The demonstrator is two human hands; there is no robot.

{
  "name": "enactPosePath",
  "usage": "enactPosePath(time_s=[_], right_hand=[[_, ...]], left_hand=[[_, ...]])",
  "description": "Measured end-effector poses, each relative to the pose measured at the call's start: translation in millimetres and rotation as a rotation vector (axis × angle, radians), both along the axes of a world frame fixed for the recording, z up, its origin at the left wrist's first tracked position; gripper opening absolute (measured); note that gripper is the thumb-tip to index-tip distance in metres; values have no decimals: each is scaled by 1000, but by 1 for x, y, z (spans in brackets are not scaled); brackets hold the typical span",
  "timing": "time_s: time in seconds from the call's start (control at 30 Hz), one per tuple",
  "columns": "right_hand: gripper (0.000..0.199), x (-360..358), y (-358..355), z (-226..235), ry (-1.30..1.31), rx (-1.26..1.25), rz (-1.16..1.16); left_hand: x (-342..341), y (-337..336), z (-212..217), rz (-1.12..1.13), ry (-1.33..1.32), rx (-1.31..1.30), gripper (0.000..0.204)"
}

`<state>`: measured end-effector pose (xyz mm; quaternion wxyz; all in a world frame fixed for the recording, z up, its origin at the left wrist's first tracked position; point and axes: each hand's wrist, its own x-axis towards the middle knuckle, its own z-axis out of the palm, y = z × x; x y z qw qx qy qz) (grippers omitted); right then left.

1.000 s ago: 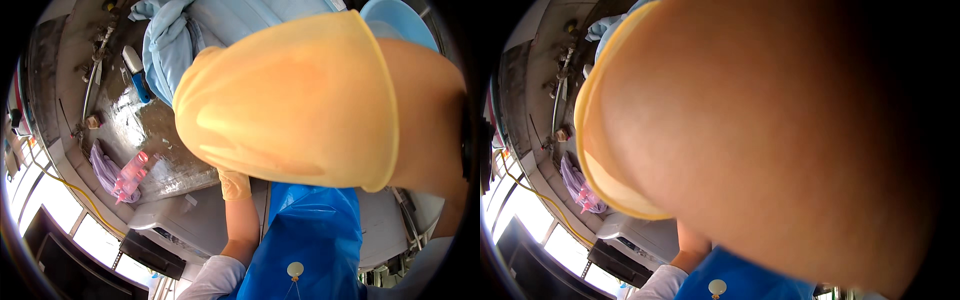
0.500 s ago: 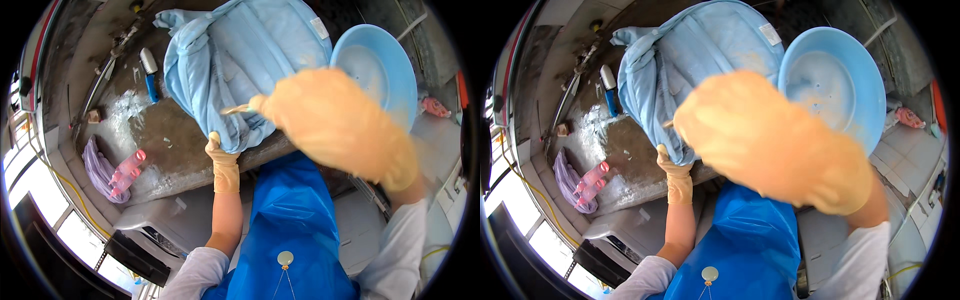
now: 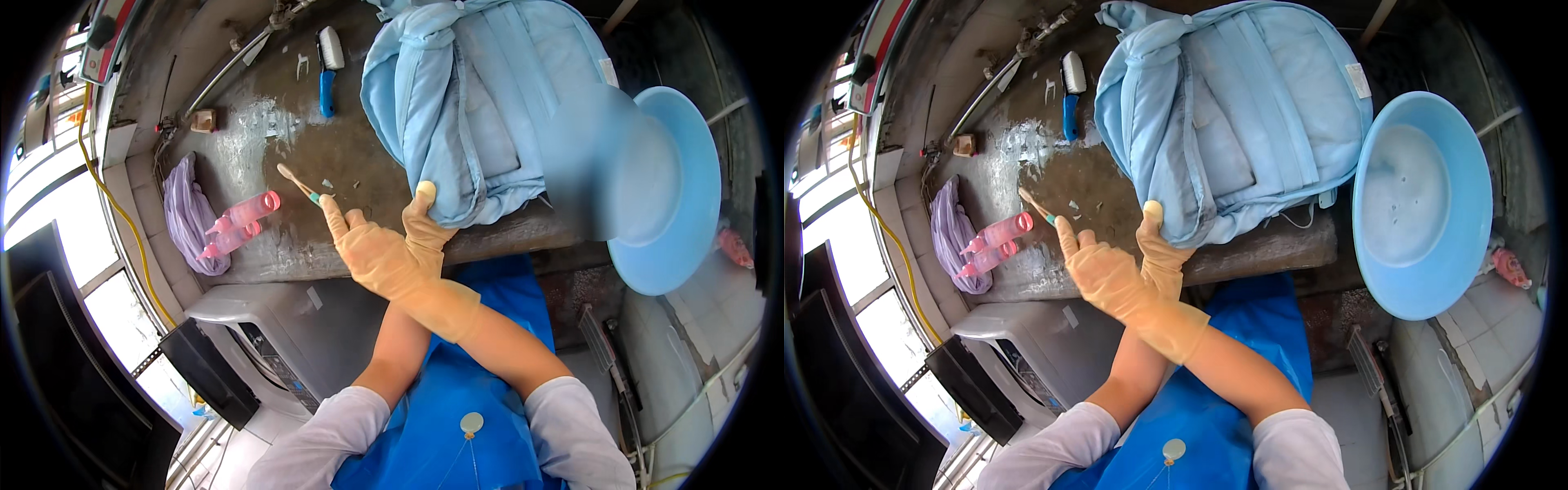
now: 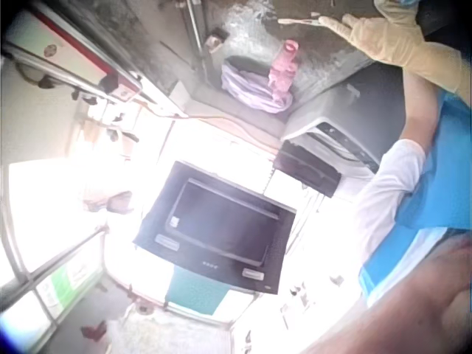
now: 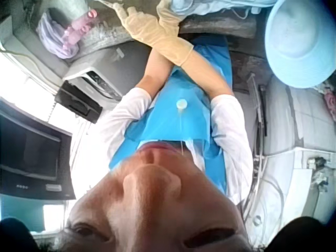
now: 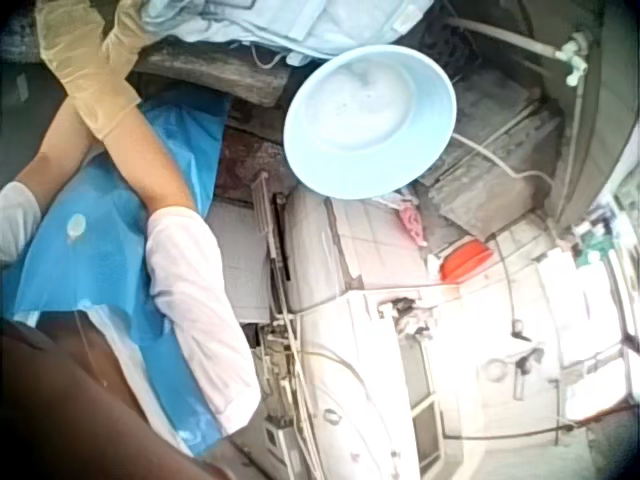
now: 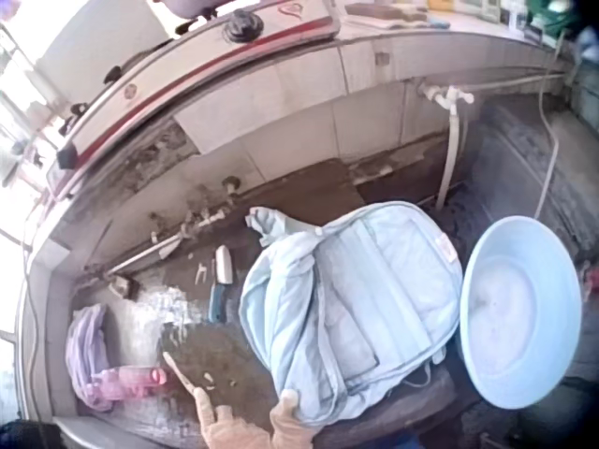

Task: The person cleans a backpack by hand using a brush and a toothbrush, scrubbing the interior and exterior surfaces after dipping the tools into a basin of soapy water.

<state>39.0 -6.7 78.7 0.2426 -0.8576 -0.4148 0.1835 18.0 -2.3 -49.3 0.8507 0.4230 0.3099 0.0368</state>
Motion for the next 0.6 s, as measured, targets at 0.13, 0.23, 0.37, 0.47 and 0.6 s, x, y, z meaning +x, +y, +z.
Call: enactPosePath(time_s=[0.13,0.23,0.37,0.47,0.6], right_hand=[[67,-11,-8,-8,117,-137,-77],[67,-6,-47,27,291,-189,52],[50,19,-146,63,644,146,-406],[34,46,-220,64,673,147,-1015],[35,95,-342,-9,388,-88,-1205]], left_hand=[[21,-7,33,271,22,-521,72],[28,-26,56,-159,80,573,60],[40,-28,74,371,324,-303,64],[30,-10,80,162,133,-356,61],[42,-9,101,-40,167,-125,51]])
